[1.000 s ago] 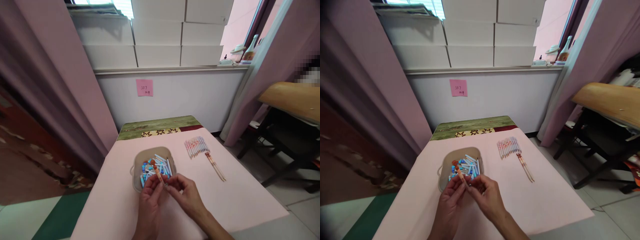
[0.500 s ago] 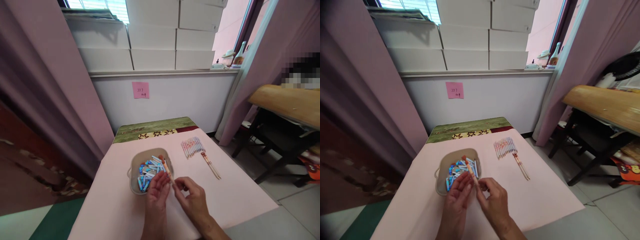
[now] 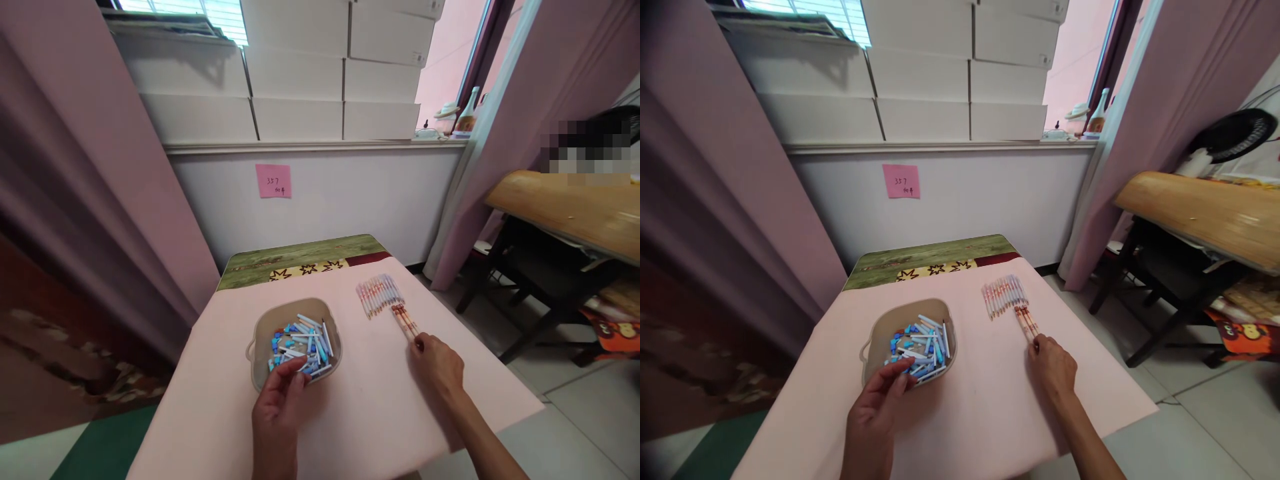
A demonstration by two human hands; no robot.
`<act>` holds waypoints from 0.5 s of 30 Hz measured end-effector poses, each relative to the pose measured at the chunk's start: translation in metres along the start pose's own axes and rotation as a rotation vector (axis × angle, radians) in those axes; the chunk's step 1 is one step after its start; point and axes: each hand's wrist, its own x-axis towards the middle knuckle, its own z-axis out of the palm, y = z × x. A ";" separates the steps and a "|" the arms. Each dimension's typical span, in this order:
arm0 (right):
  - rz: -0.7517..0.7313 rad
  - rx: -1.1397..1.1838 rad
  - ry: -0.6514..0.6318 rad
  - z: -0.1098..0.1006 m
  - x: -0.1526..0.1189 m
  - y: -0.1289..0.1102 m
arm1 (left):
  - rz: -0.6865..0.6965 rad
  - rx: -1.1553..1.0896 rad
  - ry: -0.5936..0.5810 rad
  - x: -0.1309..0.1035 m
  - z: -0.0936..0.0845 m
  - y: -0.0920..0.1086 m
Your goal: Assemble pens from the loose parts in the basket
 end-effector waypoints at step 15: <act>0.017 -0.004 0.033 0.002 0.004 0.001 | 0.163 0.398 0.342 0.034 -0.056 -0.035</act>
